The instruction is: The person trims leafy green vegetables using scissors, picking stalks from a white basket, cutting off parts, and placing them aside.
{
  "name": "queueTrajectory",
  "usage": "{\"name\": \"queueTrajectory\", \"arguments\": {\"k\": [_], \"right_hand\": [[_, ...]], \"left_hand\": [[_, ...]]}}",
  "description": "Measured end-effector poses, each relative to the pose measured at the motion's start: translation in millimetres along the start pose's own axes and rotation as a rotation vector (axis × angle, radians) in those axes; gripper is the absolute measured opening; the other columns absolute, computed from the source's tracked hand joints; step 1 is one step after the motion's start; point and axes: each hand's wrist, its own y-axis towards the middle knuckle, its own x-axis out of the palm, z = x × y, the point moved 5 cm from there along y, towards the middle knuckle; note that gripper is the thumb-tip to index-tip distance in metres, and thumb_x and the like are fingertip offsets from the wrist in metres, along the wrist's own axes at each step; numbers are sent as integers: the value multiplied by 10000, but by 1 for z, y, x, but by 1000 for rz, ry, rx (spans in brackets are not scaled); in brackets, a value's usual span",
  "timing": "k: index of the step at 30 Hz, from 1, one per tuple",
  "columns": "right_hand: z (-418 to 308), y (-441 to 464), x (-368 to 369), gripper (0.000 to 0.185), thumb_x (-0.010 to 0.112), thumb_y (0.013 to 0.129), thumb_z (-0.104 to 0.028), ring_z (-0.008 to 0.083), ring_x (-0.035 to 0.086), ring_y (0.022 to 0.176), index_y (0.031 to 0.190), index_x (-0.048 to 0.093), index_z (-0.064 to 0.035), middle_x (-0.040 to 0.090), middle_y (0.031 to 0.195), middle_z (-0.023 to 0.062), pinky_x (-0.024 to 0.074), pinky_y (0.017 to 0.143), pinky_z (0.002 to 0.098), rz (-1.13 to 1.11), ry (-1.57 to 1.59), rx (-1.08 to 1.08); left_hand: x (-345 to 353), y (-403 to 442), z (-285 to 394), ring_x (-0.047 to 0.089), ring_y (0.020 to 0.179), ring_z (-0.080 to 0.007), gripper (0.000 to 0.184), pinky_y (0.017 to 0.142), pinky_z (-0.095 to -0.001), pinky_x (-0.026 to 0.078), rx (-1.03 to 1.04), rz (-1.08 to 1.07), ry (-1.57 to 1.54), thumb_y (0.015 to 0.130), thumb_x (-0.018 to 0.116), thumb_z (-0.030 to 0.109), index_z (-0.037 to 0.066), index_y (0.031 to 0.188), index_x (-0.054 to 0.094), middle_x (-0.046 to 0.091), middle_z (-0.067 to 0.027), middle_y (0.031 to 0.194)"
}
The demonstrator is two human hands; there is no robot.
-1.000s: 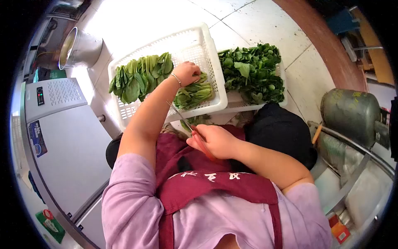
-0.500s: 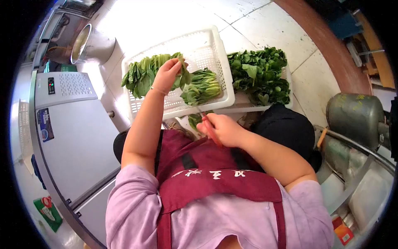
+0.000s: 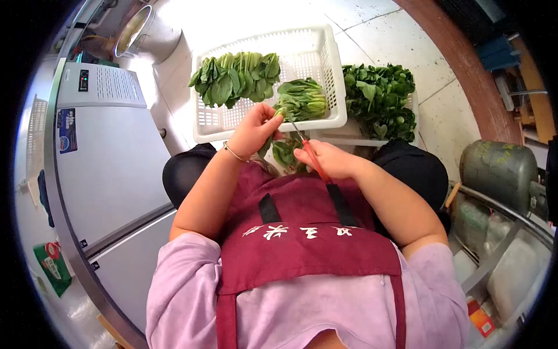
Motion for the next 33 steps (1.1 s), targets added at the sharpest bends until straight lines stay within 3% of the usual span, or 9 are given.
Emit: {"name": "queueTrajectory", "arguments": {"k": [2,9,12,14,19,23,24,26,33], "right_hand": [[-4,-3,3,563,462,885,-525,265,560,687,802,538,26,587,730,172,431,668,398,-95,-71,35],[-3,-2,7,593,438,890,-531,275,553,640,695,508,25,562,655,174,423,640,409,-135,-153,36],[1,0,8,626,420,889,-550,325,572,662,700,534,37,584,689,209,433,657,418,-136,-189,66],[1,-1,11,613,444,881,-571,249,572,606,724,553,11,567,617,124,442,591,376,-165,-171,76],[11,2,21,650,404,885,-588,274,596,593,717,582,14,574,593,146,449,573,383,-157,-213,80],[29,3,35,668,387,882,-600,283,607,627,740,615,11,588,621,158,460,606,378,-170,-267,81],[28,1,36,713,398,853,-624,404,592,907,932,634,44,615,912,277,456,801,404,-280,-248,202],[16,-4,33,707,406,852,-619,404,594,899,946,632,44,615,909,278,455,799,405,-308,-253,223],[6,0,16,625,458,857,-579,387,598,807,835,604,29,616,827,249,452,741,404,-175,-145,159]], "left_hand": [[-5,-4,-1,551,702,-110,228,627,-275,477,-2,59,387,858,630,167,-9,931,505,554,-54,775],[-3,-11,-8,544,693,-125,228,622,-282,465,114,52,629,811,658,160,-16,892,537,589,-81,805],[-4,-11,-10,536,685,-123,217,612,-289,456,95,56,668,815,654,167,-11,870,544,593,-83,792],[-3,-12,-11,531,672,-125,220,605,-289,453,94,57,686,820,648,177,-13,865,546,592,-80,770],[-16,-10,-38,515,627,-117,232,580,-281,440,66,36,740,839,627,211,-10,847,555,595,-57,729],[-17,-21,-59,521,693,-78,196,619,-220,442,-226,-86,586,889,581,180,-6,922,530,581,-17,773],[-22,-23,-70,529,700,-81,194,629,-220,445,-238,-95,525,893,580,184,-2,919,530,581,-18,787],[-30,-26,-89,537,688,-92,209,626,-245,451,-239,-96,361,875,595,201,-1,898,548,609,-32,790],[-58,-13,-45,522,723,-84,175,649,-234,444,-189,-192,504,868,612,169,24,923,532,572,-9,801]]}}
